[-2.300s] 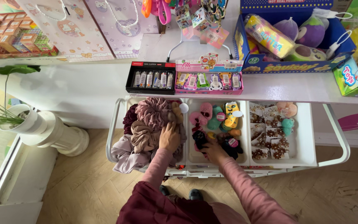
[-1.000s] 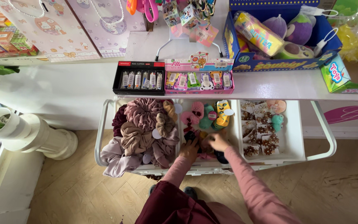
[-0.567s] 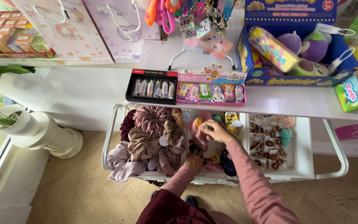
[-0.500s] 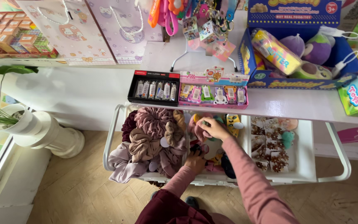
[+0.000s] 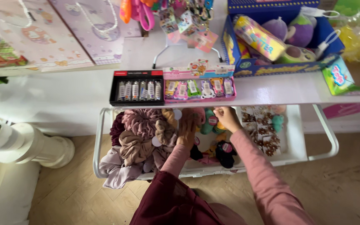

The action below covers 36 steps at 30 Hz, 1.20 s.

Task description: The person sorts hair accessories in a white rolling cart with multiple compartments. They pick up and place hair clips, scrunchies, and small plush items into separate bins, occasionally moving between compartments and briefly stepping toward a nearby rack before returning to the cart.

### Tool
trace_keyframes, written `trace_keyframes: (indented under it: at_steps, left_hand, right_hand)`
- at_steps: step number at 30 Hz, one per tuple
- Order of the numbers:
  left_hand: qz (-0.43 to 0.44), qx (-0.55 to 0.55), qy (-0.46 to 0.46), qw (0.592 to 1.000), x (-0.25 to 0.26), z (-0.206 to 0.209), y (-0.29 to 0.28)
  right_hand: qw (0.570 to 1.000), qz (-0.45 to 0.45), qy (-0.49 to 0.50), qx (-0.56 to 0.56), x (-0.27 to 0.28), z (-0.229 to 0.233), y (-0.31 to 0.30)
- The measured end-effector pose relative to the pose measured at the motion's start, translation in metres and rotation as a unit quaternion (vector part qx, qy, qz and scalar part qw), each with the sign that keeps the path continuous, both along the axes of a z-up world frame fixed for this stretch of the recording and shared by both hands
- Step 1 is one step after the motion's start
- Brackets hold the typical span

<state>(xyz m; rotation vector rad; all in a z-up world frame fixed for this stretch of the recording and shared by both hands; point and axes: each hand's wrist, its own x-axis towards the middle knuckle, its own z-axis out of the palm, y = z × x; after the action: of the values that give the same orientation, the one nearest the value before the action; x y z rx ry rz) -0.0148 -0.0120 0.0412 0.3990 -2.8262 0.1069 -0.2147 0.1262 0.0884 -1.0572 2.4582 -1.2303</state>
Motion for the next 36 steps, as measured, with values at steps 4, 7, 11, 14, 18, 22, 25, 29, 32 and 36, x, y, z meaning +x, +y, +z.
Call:
trace_keyframes:
  at_steps: [4,7,11,14,18,22,25,29,32,36]
  left_hand:
    - [0.009,0.031,0.014,0.999,-0.009,-0.006,0.009]
    - [-0.035,0.090,0.029,0.995,0.002,-0.016,0.020]
    - [-0.121,0.192,-0.032,0.973,0.015,-0.041,0.061]
    - [-0.040,0.439,-0.033,0.897,0.021,-0.049,0.091]
    - [0.013,0.825,0.039,0.564,0.028,-0.032,0.103]
    - [-0.014,0.879,0.121,0.461,0.041,-0.005,0.099]
    - [-0.030,0.870,0.153,0.468,0.041,0.007,0.096]
    - [-0.074,0.756,0.221,0.612,0.027,0.014,0.091]
    - [-0.065,0.726,0.216,0.649,0.028,0.016,0.084]
    - [-0.084,0.778,0.245,0.572,0.030,0.026,0.077]
  right_hand:
    - [0.952,0.035,-0.133,0.274,0.026,0.004,0.067]
    - [0.945,0.109,-0.048,0.305,0.054,-0.014,0.091]
    - [0.952,0.112,-0.067,0.277,0.076,-0.040,0.112]
    - [0.965,0.059,-0.094,0.238,0.076,-0.042,0.116]
    - [0.967,0.043,-0.243,0.065,0.088,-0.018,0.123]
    - [0.967,0.063,-0.227,-0.095,0.114,0.021,0.124]
    - [0.977,0.021,-0.192,-0.088,0.128,0.041,0.117]
    - [0.988,0.032,-0.145,-0.045,0.135,0.058,0.115]
    - [0.984,0.057,-0.161,-0.042,0.139,0.067,0.115]
    - [0.997,0.038,-0.034,-0.060,0.142,0.084,0.107]
